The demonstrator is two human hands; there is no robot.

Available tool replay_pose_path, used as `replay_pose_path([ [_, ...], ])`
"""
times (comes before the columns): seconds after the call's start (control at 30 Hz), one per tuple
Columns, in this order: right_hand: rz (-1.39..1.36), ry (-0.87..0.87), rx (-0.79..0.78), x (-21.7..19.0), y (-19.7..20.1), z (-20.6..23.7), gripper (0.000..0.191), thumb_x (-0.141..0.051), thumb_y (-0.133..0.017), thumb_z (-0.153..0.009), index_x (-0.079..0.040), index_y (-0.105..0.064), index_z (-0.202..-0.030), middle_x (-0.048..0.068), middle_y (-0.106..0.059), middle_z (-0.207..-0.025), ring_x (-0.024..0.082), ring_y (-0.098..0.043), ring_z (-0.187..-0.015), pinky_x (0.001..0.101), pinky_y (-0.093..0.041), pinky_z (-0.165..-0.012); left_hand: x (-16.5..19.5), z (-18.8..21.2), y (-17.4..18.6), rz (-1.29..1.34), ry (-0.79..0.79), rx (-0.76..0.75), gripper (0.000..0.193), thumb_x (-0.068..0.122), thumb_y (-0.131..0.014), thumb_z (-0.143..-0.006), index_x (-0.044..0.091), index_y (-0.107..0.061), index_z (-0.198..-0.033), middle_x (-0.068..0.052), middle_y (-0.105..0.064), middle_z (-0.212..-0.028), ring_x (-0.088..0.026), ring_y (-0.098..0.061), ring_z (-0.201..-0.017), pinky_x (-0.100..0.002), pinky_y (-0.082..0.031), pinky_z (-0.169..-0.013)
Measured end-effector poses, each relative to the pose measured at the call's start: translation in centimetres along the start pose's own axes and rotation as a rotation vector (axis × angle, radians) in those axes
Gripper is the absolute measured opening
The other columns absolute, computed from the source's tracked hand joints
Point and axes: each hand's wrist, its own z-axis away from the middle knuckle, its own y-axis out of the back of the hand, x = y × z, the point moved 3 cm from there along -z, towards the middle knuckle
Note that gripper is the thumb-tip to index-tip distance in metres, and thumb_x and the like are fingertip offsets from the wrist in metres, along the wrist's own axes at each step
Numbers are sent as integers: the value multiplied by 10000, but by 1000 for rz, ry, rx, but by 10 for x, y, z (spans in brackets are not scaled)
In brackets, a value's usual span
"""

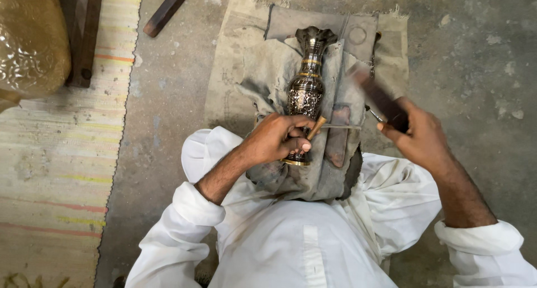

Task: The person sits on the floor with an ornate brass vase secured against a cloth-wrapped pad and engraves decorative patterns into its surface. They hold a chisel against the metal with one hand and strike it with a wooden mallet in the other, repositioning the chisel repeatedly around the vase body.

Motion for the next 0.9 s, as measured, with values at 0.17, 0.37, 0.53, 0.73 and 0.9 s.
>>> replay_pose_path([
  [0.17,394,158,-63,-6,-1,1,268,-121,-762,-858,-105,-672,-1109,161,-732,-868,335,-715,-832,469,-540,-772,-6,3,0,21,104,-41,413,198,-803,-874,48,-666,-1233,-60,-799,-811,-162,-801,-753,-334,-578,-685],
  [0.37,265,211,-45,-10,-3,2,394,-145,-784,-810,-106,-653,-1179,136,-722,-836,303,-705,-790,437,-534,-727,-8,4,1,32,49,-34,424,192,-806,-886,46,-660,-1257,-75,-804,-844,-161,-799,-798,-332,-582,-708],
  [0.53,247,91,-12,-9,1,2,318,-226,-781,-902,-82,-647,-1151,138,-696,-809,272,-693,-726,414,-524,-671,-15,5,-2,118,122,-43,461,178,-786,-885,47,-638,-1301,-70,-813,-866,-150,-799,-786,-315,-601,-718],
  [0.73,383,203,-11,-18,1,2,286,-161,-766,-851,-92,-657,-1106,137,-697,-775,285,-688,-739,444,-518,-694,-20,6,1,120,41,-25,468,182,-812,-881,18,-643,-1285,-87,-811,-884,-141,-795,-826,-308,-600,-740],
  [0.9,244,116,-66,-23,2,-2,365,-223,-781,-858,-88,-638,-1166,140,-709,-809,262,-707,-713,441,-545,-666,-26,9,0,100,69,-38,426,167,-790,-900,24,-672,-1283,-90,-817,-860,-143,-790,-784,-311,-583,-715],
])
